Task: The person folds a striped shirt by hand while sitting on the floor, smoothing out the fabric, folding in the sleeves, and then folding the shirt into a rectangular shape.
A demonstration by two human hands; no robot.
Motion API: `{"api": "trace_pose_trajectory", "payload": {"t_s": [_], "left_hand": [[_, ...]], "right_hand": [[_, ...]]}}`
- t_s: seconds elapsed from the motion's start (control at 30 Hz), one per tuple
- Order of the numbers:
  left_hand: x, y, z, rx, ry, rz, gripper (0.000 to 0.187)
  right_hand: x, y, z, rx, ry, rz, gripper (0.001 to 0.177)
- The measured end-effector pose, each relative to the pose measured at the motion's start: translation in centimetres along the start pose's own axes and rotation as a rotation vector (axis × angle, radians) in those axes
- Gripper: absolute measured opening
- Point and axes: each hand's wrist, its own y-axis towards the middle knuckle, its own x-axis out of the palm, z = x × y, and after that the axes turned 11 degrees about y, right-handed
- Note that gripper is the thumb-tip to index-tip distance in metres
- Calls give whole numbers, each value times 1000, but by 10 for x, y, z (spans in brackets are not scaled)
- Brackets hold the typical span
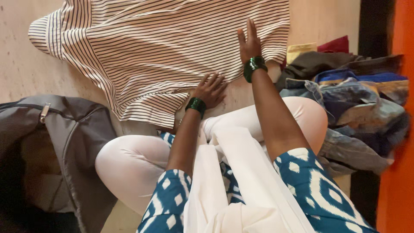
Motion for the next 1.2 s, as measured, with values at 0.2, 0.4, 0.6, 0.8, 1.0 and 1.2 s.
{"api": "trace_pose_trajectory", "payload": {"t_s": [0.2, 0.4, 0.6, 0.8, 1.0, 1.2], "left_hand": [[-24, 12, -55, -610, 352, 27, 62], [-87, -21, -150, -968, 197, -538, 77], [-86, -12, -183, -1152, 222, -582, 77], [-92, -27, -213, -1127, 244, -530, 78], [-98, -47, -204, -1074, 243, -502, 76], [-107, -61, -193, -1061, 188, -534, 78]], "right_hand": [[34, -22, 4, -94, -329, -2, 65], [111, -71, -63, -175, -632, -348, 79], [128, -57, -76, -248, -578, -336, 80], [152, -34, -79, -256, -564, -372, 80], [107, -58, -54, -29, -676, -93, 80], [40, -61, -29, 340, -678, 103, 79]]}}
